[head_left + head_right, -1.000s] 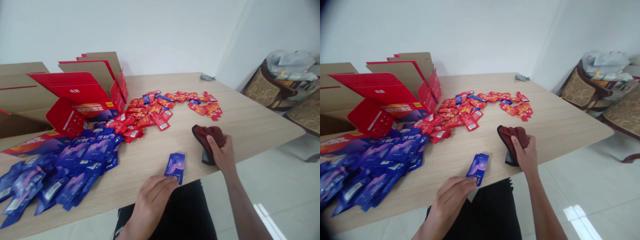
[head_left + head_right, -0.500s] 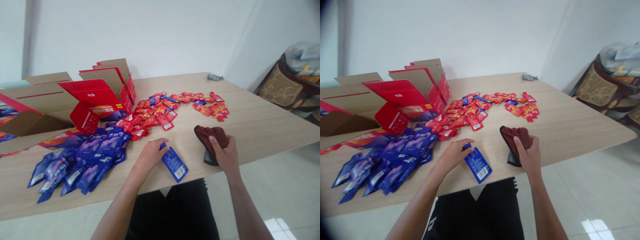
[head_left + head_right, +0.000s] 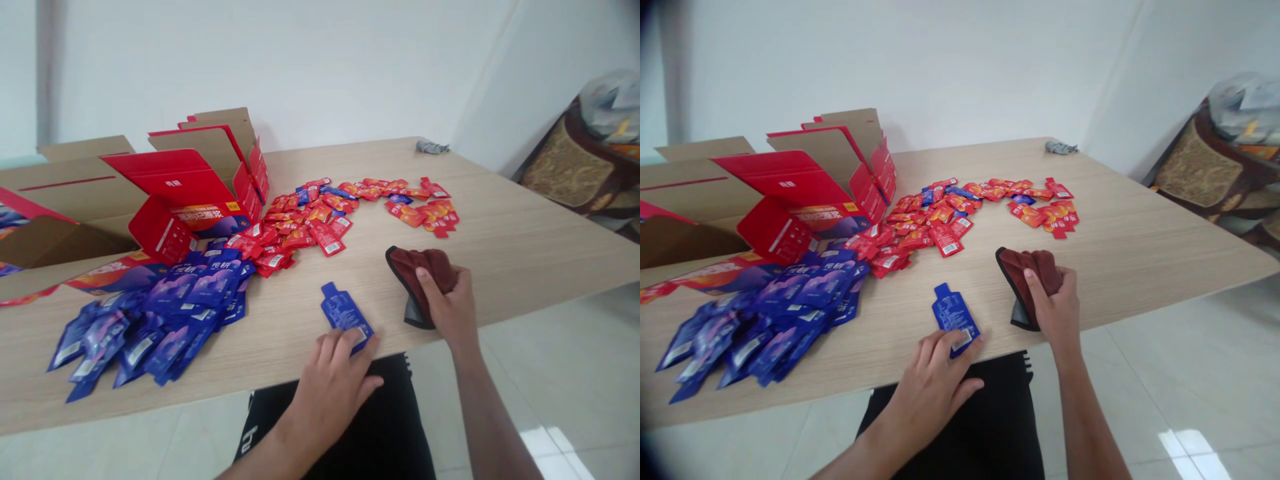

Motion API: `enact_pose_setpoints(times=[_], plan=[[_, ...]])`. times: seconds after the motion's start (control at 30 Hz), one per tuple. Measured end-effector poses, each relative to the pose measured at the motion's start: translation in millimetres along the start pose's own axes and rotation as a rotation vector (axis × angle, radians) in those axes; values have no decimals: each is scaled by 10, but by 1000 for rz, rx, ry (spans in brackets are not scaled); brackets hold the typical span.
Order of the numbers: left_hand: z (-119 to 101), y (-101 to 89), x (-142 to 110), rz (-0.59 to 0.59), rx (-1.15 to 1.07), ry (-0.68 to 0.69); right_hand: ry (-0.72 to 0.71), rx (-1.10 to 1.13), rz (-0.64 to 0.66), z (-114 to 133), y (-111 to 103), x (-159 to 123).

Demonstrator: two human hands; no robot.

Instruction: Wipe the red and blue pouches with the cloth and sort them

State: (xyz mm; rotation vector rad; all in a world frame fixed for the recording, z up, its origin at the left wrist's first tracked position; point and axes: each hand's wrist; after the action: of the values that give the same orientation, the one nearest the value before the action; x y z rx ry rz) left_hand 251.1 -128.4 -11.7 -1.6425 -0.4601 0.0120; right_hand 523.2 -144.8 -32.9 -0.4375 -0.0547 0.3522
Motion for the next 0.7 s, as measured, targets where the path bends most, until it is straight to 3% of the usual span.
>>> enact_pose_setpoints(times=[0.2, 0.37, 0.43, 0.5, 0.63, 0.7], plan=[[62, 139, -127, -14, 87, 45, 10, -15, 13, 22, -3, -22], [209, 186, -310, -127, 145, 125, -137, 90, -40, 67, -44, -158], [244, 213, -395, -157, 146, 163, -239, 87, 9, 108, -55, -324], [263, 244, -457, -190, 138, 199, -416, 16, 199, 155, -34, -539], [275, 293, -500, -295, 80, 194, -820, -228, 750, 235, 115, -857], [285, 286, -496, -315, 54, 193, -897, -320, 808, 271, 216, -851]])
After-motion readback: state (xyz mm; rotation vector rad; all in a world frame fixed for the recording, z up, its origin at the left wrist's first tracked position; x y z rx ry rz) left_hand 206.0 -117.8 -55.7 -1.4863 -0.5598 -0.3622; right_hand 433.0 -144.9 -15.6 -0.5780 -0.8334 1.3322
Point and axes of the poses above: each hand's wrist, its own x-axis towards the middle knuckle, its own y-axis out of the palm, z = x × y, and after that the axes turned 15 degrees about y, right-handed
